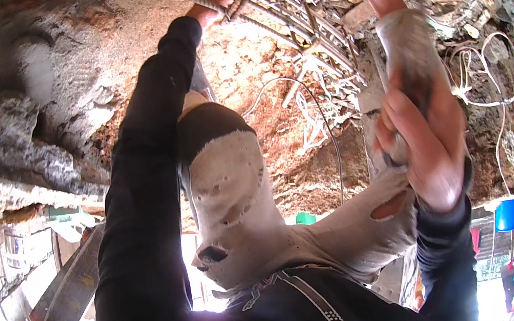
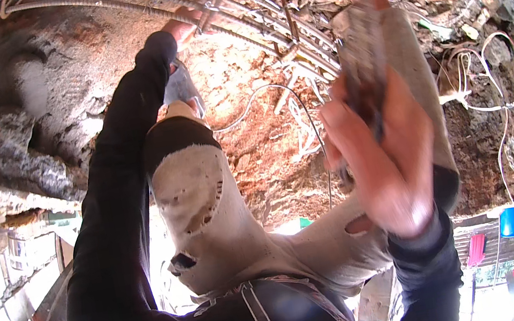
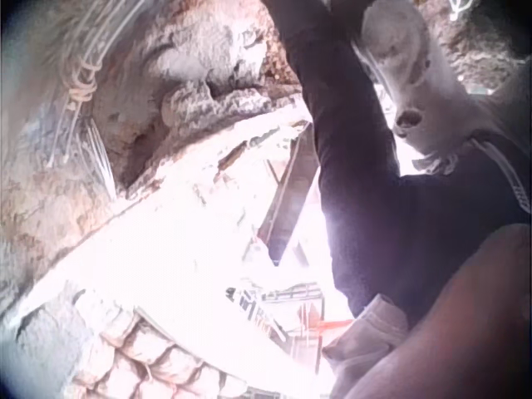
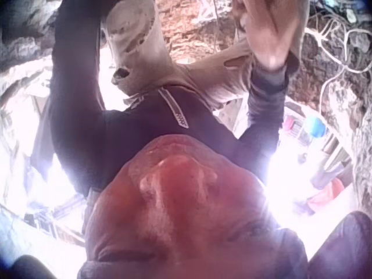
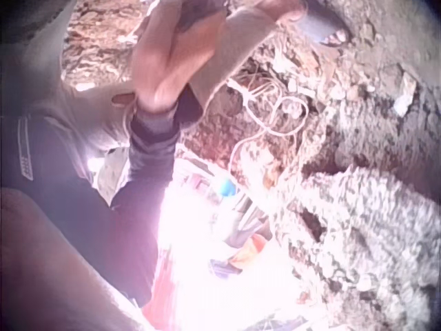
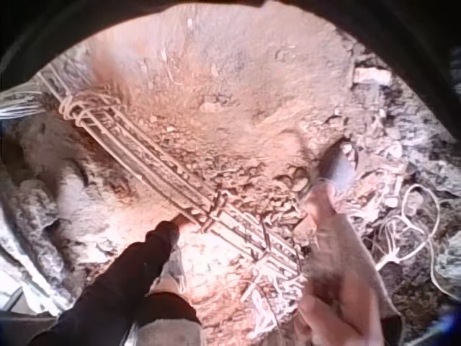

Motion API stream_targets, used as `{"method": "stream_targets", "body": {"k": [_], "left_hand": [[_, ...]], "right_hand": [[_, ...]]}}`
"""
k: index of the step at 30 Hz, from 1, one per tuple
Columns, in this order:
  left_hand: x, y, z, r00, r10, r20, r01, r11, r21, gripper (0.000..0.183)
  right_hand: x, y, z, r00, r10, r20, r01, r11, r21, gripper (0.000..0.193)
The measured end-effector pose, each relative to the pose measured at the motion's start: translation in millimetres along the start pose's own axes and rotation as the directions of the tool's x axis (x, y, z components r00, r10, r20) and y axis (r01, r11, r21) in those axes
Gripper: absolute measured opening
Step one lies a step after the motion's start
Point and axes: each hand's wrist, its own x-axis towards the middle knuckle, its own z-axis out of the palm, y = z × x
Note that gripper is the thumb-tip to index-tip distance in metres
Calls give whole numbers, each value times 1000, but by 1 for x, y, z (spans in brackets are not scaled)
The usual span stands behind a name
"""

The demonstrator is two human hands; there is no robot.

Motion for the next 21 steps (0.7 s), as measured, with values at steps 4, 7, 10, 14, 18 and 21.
{"method": "stream_targets", "body": {"k": [4,7,10,14,18,21], "left_hand": [[-49,2,-22,904,-130,-406,319,839,440,31],[-107,41,-35,851,-140,-506,417,765,490,39],[-147,63,-30,824,-354,-442,476,855,204,40],[-201,128,15,897,-315,-310,411,852,324,38],[-265,143,56,987,-149,57,41,581,813,32],[-325,121,92,986,-87,-144,155,804,574,38]], "right_hand": [[22,31,-14,993,-113,26,116,958,-263,19],[38,54,-11,948,-316,-27,259,820,-511,27],[61,95,-14,972,-234,-13,204,875,-439,27],[57,101,-13,993,118,-3,-117,982,-148,22],[37,98,-24,976,219,-5,-217,971,102,12],[4,68,-47,972,225,63,-231,966,115,12]]}}
